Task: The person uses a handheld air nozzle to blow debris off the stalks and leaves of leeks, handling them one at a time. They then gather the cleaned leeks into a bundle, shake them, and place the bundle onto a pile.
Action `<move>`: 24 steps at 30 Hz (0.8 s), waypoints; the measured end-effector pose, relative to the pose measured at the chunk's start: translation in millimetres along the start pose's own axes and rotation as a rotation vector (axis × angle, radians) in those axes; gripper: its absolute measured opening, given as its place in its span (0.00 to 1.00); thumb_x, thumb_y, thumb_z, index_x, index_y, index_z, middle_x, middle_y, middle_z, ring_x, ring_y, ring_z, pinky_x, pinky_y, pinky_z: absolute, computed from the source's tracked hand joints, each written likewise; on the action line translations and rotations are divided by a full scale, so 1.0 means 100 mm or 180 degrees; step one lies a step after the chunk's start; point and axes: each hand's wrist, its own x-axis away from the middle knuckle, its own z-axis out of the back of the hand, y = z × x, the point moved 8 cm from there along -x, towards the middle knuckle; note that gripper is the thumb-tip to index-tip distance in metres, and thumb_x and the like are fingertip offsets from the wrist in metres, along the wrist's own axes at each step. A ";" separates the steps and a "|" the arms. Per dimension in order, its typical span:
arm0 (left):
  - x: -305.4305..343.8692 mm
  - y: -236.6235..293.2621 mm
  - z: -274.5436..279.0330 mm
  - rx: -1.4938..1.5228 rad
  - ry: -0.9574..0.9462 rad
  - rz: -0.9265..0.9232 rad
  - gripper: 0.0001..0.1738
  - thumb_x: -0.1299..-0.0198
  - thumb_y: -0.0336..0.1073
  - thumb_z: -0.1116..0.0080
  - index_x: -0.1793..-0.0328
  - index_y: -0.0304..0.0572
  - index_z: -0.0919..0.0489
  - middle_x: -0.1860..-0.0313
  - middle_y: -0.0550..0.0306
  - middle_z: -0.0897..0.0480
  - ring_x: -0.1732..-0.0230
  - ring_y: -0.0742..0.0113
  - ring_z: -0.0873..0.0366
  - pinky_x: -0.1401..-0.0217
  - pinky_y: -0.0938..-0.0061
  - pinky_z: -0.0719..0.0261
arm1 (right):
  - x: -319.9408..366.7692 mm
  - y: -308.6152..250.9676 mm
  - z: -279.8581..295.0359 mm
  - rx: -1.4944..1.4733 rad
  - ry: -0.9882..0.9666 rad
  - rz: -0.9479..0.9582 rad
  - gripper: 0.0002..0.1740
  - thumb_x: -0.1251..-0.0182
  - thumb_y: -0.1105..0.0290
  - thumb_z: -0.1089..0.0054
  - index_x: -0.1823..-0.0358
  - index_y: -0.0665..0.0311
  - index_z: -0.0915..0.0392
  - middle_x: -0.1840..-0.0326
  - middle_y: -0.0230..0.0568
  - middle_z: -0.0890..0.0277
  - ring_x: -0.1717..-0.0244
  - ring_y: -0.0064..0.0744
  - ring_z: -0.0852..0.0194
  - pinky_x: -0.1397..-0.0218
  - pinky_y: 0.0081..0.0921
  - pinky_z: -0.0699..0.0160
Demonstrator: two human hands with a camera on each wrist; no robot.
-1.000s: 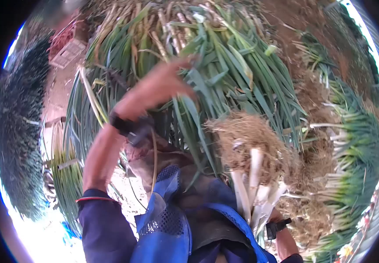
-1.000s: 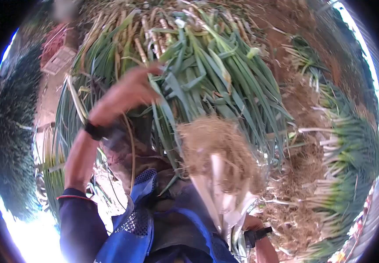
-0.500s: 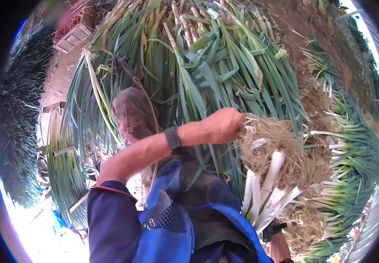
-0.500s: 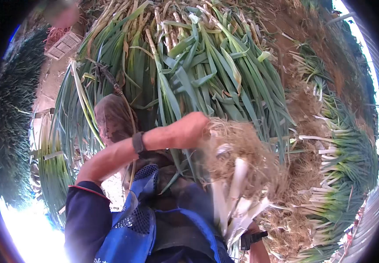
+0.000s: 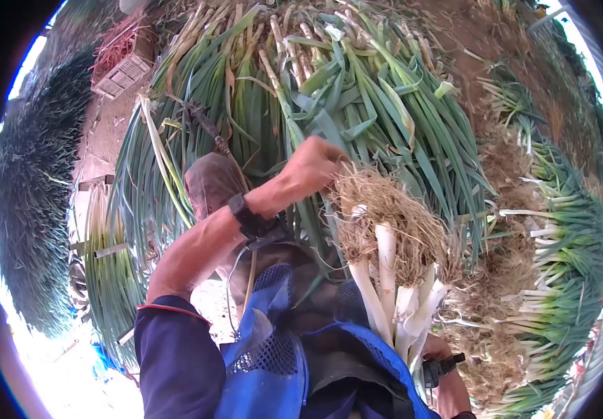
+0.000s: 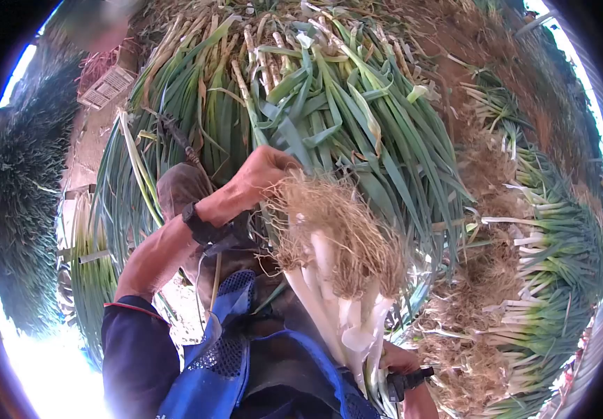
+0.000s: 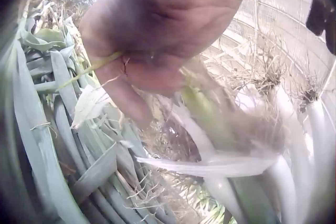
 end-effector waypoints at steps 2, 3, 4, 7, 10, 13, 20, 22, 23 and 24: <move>-0.08 -0.04 0.17 -0.0021 0.0277 -0.0122 0.08 0.46 0.24 0.30 0.59 0.30 0.09 0.73 0.58 0.12 0.75 0.75 0.20 0.74 0.78 0.24 | -0.02 0.04 0.10 0.0080 0.0069 0.0031 0.66 0.65 0.64 0.13 0.20 0.70 0.40 0.30 0.48 0.24 0.29 0.40 0.26 0.24 0.36 0.31; -0.05 0.07 0.54 -0.0891 0.1166 -0.0342 0.09 0.43 0.27 0.36 0.60 0.30 0.11 0.72 0.53 0.12 0.75 0.68 0.17 0.72 0.71 0.19 | -0.01 0.13 0.14 0.0128 -0.0074 -0.0188 0.64 0.64 0.64 0.14 0.21 0.69 0.39 0.31 0.47 0.23 0.30 0.40 0.26 0.25 0.36 0.30; -0.22 -0.03 1.26 -0.0769 0.1621 -0.0804 0.06 0.43 0.27 0.38 0.68 0.33 0.12 0.74 0.55 0.13 0.75 0.68 0.16 0.72 0.73 0.18 | 0.02 0.22 0.16 0.0178 -0.0217 -0.0411 0.62 0.63 0.65 0.15 0.21 0.69 0.37 0.32 0.46 0.23 0.30 0.39 0.25 0.26 0.35 0.30; 0.25 0.51 2.57 0.0387 0.2645 -0.0569 0.10 0.29 0.30 0.42 0.49 0.30 0.16 0.66 0.51 0.13 0.78 0.71 0.18 0.72 0.75 0.12 | 0.13 0.13 -0.01 0.0786 -0.0353 -0.0201 0.55 0.57 0.66 0.17 0.24 0.68 0.34 0.34 0.44 0.21 0.34 0.37 0.22 0.29 0.33 0.27; 0.43 0.78 1.81 -0.0906 0.1474 -0.0190 0.19 0.27 0.42 0.38 0.44 0.29 0.17 0.60 0.47 0.12 0.71 0.66 0.12 0.68 0.74 0.08 | 0.05 -0.09 -0.22 0.0462 -0.0360 -0.0062 0.46 0.52 0.66 0.19 0.28 0.68 0.29 0.41 0.39 0.17 0.41 0.34 0.19 0.34 0.30 0.24; 0.30 0.26 0.67 -0.0576 -0.0209 0.0555 0.34 0.28 0.65 0.43 0.35 0.42 0.18 0.38 0.40 0.17 0.39 0.52 0.18 0.39 0.56 0.14 | -0.04 -0.13 -0.23 0.0648 -0.0271 -0.0179 0.41 0.52 0.65 0.18 0.34 0.68 0.23 0.45 0.37 0.16 0.43 0.28 0.19 0.36 0.28 0.23; 0.33 0.09 -0.41 -0.1622 -0.1655 -0.0342 0.15 0.31 0.40 0.35 0.50 0.35 0.12 0.60 0.53 0.11 0.59 0.70 0.15 0.55 0.69 0.16 | 0.05 -0.53 -0.73 0.2051 -0.0390 -0.0836 0.40 0.51 0.61 0.14 0.37 0.70 0.20 0.47 0.37 0.13 0.47 0.26 0.19 0.40 0.26 0.22; 0.17 0.25 0.29 -0.1949 0.0009 -0.0671 0.08 0.32 0.33 0.37 0.55 0.38 0.12 0.65 0.54 0.12 0.65 0.70 0.15 0.62 0.74 0.16 | 0.03 -0.59 -0.77 0.1767 -0.0289 -0.0699 0.40 0.50 0.58 0.14 0.38 0.71 0.19 0.49 0.37 0.13 0.49 0.26 0.18 0.42 0.25 0.22; 0.05 0.23 0.82 -0.0909 0.0527 -0.0489 0.10 0.31 0.34 0.37 0.50 0.37 0.13 0.63 0.53 0.12 0.65 0.69 0.15 0.61 0.74 0.14 | 0.02 -0.59 -0.75 0.1775 -0.0299 -0.0687 0.40 0.50 0.58 0.14 0.38 0.71 0.19 0.49 0.37 0.13 0.49 0.26 0.18 0.42 0.25 0.22; 0.10 0.45 1.25 -0.0900 0.1157 -0.0405 0.13 0.27 0.37 0.39 0.47 0.35 0.15 0.61 0.52 0.12 0.66 0.69 0.15 0.61 0.75 0.13 | 0.01 -0.56 -0.75 0.1878 -0.0394 -0.0776 0.38 0.45 0.58 0.16 0.36 0.72 0.21 0.47 0.38 0.14 0.47 0.26 0.19 0.40 0.24 0.23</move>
